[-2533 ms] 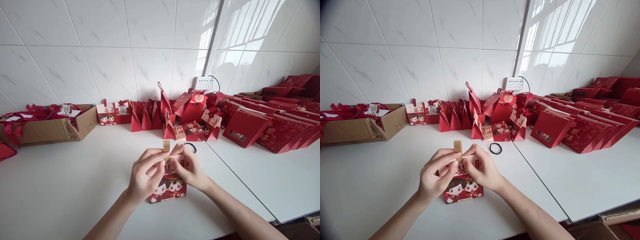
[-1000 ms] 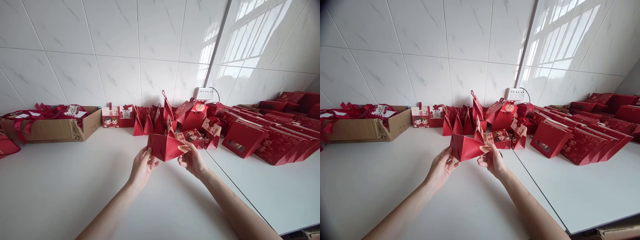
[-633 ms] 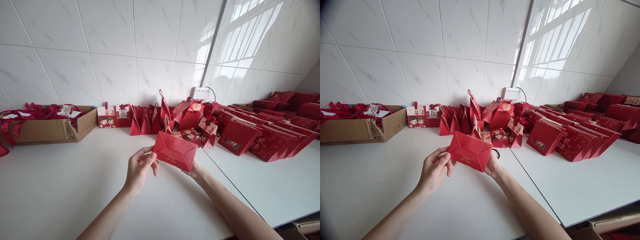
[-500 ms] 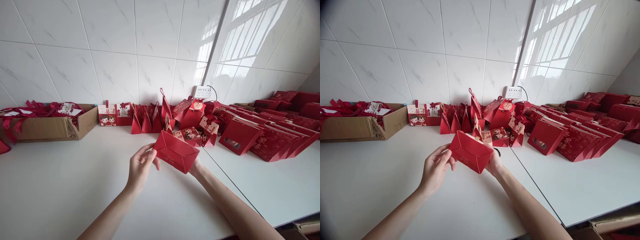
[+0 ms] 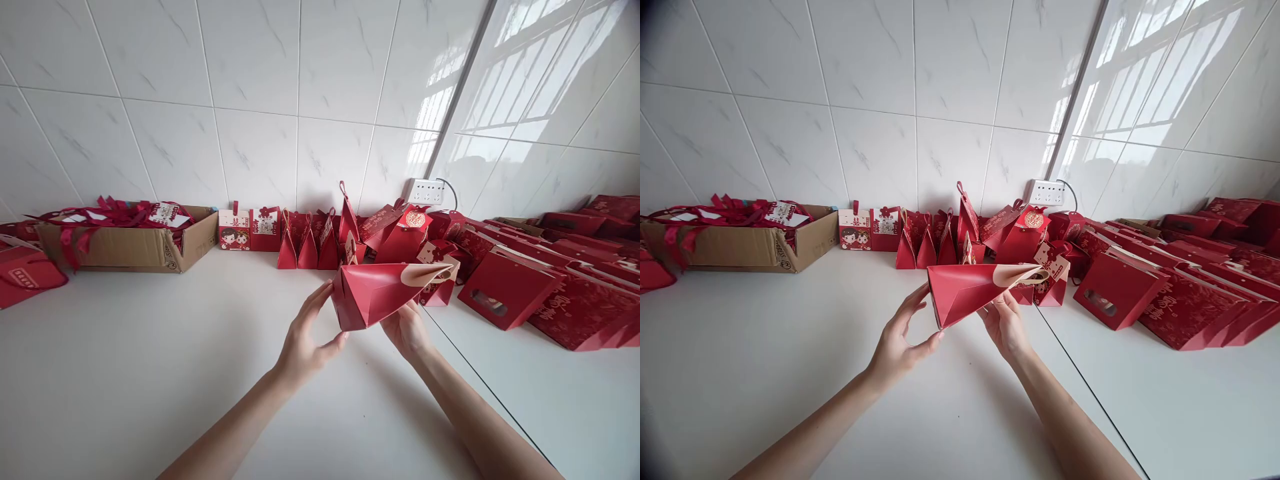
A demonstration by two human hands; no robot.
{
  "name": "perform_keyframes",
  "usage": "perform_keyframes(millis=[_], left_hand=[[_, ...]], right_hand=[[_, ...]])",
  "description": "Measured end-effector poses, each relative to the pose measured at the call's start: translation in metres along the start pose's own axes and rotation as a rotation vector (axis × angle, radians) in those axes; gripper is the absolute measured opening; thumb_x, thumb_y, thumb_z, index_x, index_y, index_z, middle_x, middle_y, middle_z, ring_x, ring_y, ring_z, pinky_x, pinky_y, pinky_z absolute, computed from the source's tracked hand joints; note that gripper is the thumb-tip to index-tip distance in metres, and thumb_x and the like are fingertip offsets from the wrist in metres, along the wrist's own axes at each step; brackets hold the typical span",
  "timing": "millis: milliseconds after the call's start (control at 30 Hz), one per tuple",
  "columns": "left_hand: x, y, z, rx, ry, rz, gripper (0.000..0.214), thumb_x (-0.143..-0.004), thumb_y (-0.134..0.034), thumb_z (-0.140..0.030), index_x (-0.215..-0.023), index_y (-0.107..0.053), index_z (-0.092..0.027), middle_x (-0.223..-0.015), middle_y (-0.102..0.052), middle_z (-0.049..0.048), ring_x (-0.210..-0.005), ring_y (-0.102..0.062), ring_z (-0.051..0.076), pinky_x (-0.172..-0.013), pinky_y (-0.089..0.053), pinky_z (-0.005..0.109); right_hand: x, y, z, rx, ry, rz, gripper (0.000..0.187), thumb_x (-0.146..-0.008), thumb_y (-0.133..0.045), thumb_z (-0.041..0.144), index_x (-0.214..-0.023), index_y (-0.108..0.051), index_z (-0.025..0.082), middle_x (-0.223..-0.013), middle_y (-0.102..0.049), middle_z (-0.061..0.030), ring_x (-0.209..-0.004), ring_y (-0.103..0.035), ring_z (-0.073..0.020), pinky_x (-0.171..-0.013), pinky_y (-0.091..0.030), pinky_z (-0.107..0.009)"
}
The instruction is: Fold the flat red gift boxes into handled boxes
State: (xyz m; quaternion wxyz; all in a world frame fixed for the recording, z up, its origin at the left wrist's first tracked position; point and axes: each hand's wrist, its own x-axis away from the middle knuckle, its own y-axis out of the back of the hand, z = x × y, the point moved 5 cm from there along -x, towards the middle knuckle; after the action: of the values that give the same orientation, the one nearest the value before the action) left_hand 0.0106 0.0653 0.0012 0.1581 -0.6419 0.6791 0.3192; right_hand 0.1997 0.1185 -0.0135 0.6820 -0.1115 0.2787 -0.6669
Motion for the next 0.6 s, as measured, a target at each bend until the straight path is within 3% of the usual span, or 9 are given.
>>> perform_keyframes(millis=[100, 167, 267, 333, 433, 500, 600], left_hand=[[0.001, 0.003, -0.003, 0.031, 0.018, -0.058, 0.067, -0.076, -0.071, -0.024, -0.138, -0.046, -0.026, -0.140, -0.054, 0.0115, -0.128, -0.051, 0.027, -0.105, -0.043, 0.042], [0.002, 0.004, -0.004, 0.100, 0.067, -0.087, 0.067, -0.070, -0.078, -0.026, -0.132, -0.051, -0.024, -0.114, -0.069, 0.0089, -0.109, -0.063, 0.026, -0.097, -0.048, 0.039], [0.004, 0.000, -0.006, 0.169, 0.191, -0.025, 0.043, -0.068, -0.081, -0.031, -0.106, -0.064, -0.021, -0.078, -0.071, 0.0025, -0.077, -0.067, 0.021, -0.081, -0.052, 0.033], [0.005, -0.001, -0.007, 0.186, 0.255, -0.001, 0.032, -0.068, -0.080, -0.032, -0.094, -0.065, -0.020, -0.075, -0.070, 0.0023, -0.072, -0.065, 0.019, -0.074, -0.052, 0.030], [0.006, -0.001, -0.006, 0.195, 0.283, -0.022, 0.033, -0.068, -0.079, -0.031, -0.095, -0.063, -0.022, -0.076, -0.070, 0.0019, -0.073, -0.064, 0.019, -0.073, -0.052, 0.029], [0.007, -0.002, -0.004, 0.157, 0.284, 0.000, 0.023, -0.070, -0.077, -0.032, -0.086, -0.064, -0.022, -0.075, -0.069, 0.0021, -0.074, -0.064, 0.020, -0.074, -0.052, 0.030], [0.009, -0.008, -0.004, 0.090, 0.260, 0.071, 0.013, -0.075, -0.069, -0.033, -0.068, -0.065, -0.023, -0.069, -0.067, 0.0023, -0.071, -0.063, 0.022, -0.072, -0.051, 0.032]], right_hand=[[0.003, -0.004, 0.005, -0.025, -0.019, -0.025, 0.026, -0.063, -0.085, 0.034, -0.078, -0.068, 0.022, -0.079, -0.073, 0.0024, -0.070, -0.067, -0.0132, -0.070, -0.058, -0.026], [0.007, -0.007, 0.002, -0.027, -0.085, -0.053, 0.030, -0.063, -0.085, 0.041, -0.076, -0.067, 0.021, -0.076, -0.074, 0.0006, -0.066, -0.068, -0.0150, -0.062, -0.058, -0.026], [0.013, -0.012, -0.009, 0.015, -0.252, -0.073, 0.034, -0.067, -0.080, 0.047, -0.078, -0.069, 0.016, -0.074, -0.075, -0.0061, -0.061, -0.069, -0.0192, -0.053, -0.056, -0.027], [0.017, -0.014, -0.016, -0.002, -0.318, -0.088, 0.031, -0.073, -0.077, 0.043, -0.078, -0.070, 0.013, -0.072, -0.075, -0.0077, -0.058, -0.068, -0.0181, -0.051, -0.056, -0.025], [0.022, -0.010, -0.023, -0.073, -0.374, -0.175, 0.016, -0.080, -0.070, 0.028, -0.072, -0.069, 0.014, -0.059, -0.069, -0.0007, -0.047, -0.061, -0.0096, -0.044, -0.053, -0.016], [0.027, -0.003, -0.023, -0.091, -0.410, -0.222, 0.015, -0.082, -0.065, 0.018, -0.067, -0.066, 0.015, -0.051, -0.064, 0.0028, -0.041, -0.057, -0.0068, -0.040, -0.050, -0.013], [0.040, 0.007, -0.015, -0.105, -0.448, -0.255, 0.017, -0.084, -0.059, 0.013, -0.068, -0.066, 0.014, -0.053, -0.066, 0.0013, -0.044, -0.061, -0.0078, -0.043, -0.053, -0.013]])
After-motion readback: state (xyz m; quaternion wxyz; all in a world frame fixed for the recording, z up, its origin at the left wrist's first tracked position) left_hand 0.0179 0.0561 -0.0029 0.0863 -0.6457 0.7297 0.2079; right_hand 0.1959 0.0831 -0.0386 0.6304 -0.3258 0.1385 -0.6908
